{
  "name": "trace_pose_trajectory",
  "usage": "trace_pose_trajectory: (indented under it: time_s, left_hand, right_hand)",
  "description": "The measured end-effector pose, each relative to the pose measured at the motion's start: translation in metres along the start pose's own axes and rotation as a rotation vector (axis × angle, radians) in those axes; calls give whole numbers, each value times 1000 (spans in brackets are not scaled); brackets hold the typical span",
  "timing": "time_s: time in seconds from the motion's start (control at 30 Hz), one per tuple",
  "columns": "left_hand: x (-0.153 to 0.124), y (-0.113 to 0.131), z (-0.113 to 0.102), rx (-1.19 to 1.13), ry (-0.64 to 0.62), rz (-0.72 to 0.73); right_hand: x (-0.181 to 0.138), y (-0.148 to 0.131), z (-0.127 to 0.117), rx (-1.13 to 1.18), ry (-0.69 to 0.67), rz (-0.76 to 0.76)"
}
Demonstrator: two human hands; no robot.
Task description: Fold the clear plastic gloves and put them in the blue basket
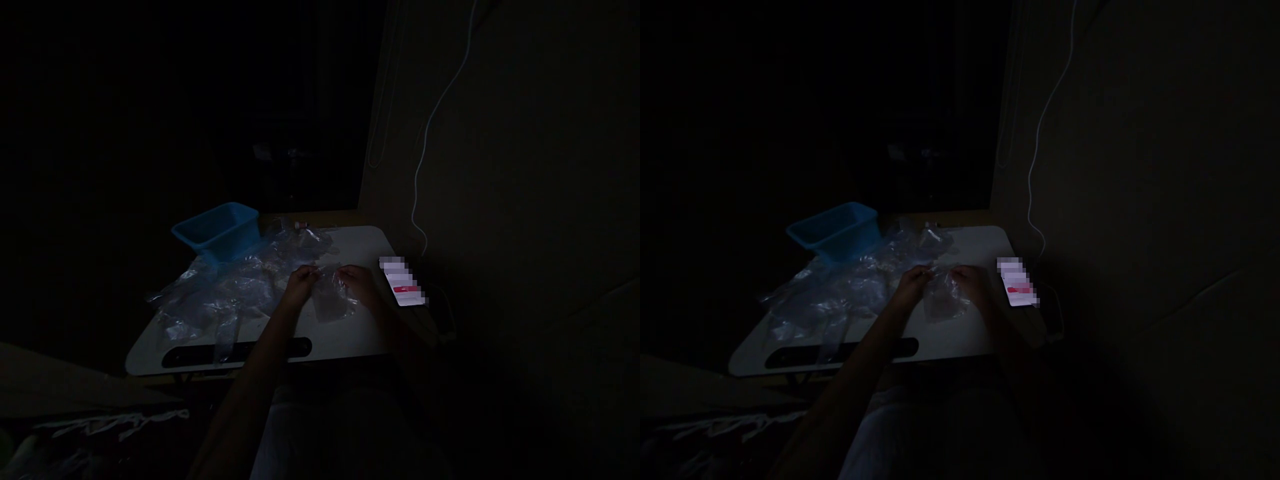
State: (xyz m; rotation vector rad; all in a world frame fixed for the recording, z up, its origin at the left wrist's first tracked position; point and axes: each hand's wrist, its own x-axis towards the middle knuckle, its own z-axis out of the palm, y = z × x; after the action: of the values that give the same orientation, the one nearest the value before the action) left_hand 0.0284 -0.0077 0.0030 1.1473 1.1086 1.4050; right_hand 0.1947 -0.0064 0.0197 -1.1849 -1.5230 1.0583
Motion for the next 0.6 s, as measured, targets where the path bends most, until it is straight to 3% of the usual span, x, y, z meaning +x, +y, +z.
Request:
trace_pose_trajectory:
  time_s: [0.13, 0.33, 0.6]
  left_hand:
    - [-4, 7, 3, -99, 6, -18]
    - [-9, 17, 5, -328, -91, -98]
    - [-9, 17, 1, -300, -163, -105]
  right_hand:
    - [-1, -1, 1, -6, -59, -9]
    - [-3, -5, -1, 86, -38, 36]
    - [-1, -4, -4, 135, 65, -27]
